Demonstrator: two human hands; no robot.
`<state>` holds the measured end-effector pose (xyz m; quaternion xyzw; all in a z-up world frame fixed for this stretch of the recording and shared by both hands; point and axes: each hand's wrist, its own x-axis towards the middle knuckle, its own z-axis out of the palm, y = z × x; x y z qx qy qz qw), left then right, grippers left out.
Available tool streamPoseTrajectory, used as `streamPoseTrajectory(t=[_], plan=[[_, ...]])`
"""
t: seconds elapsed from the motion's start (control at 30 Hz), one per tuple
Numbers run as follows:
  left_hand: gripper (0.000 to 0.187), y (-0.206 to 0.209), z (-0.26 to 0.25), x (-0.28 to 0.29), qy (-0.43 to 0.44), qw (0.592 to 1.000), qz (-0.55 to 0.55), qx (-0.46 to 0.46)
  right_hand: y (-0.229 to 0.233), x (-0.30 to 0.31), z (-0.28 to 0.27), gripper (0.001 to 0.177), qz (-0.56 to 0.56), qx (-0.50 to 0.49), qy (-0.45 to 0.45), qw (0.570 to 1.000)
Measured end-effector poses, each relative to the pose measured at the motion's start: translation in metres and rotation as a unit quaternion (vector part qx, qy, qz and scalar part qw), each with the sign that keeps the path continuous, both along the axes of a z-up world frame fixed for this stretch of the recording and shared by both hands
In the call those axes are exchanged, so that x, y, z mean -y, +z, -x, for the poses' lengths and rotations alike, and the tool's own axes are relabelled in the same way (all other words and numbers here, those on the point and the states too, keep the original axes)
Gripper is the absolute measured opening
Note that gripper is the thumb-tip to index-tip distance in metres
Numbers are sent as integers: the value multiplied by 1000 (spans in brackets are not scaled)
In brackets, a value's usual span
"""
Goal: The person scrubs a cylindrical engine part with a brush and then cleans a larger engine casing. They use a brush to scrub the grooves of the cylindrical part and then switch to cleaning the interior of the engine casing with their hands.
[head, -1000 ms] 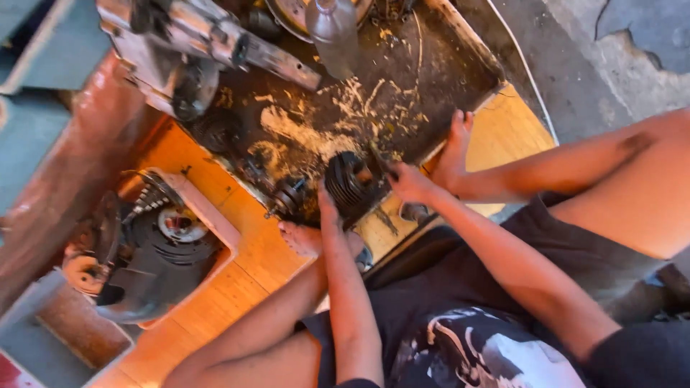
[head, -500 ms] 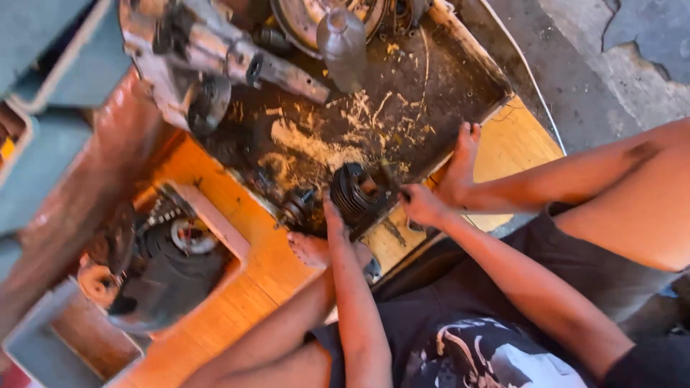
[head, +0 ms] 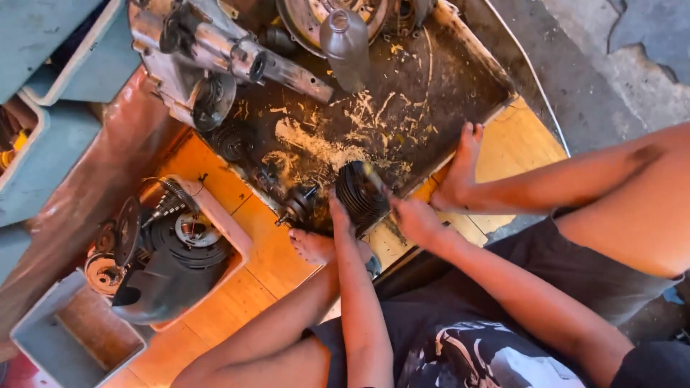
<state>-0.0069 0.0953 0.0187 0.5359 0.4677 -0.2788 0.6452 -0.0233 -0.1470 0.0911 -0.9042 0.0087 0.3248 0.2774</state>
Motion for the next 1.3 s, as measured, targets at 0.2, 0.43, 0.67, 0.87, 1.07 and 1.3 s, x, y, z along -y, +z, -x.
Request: streamPoseTrajectory(t=[0.2,0.43,0.67,0.87,1.07,1.3], plan=[[87,-5,0,10,-10,1000,9,0,23,-22,-19,71,109,69,102,986],[89,-5,5,0,3,1000,0,1,4,-14,53,73,180,129,166,961],[90,-15,2,0,-11,1000,-2,-3,26,16,31,22,99,76,57,991],[91,-19,10,1,-12,1000,-5,-17,71,-5,-31,41,103,58,120,986],[93,-13,-27,66,8,1000,-9,-29,10,0,-57,13,180,49,120,975],[94,-43,-49,78,21,999,-7,-28,5,28,-8,23,159,128,163,965]])
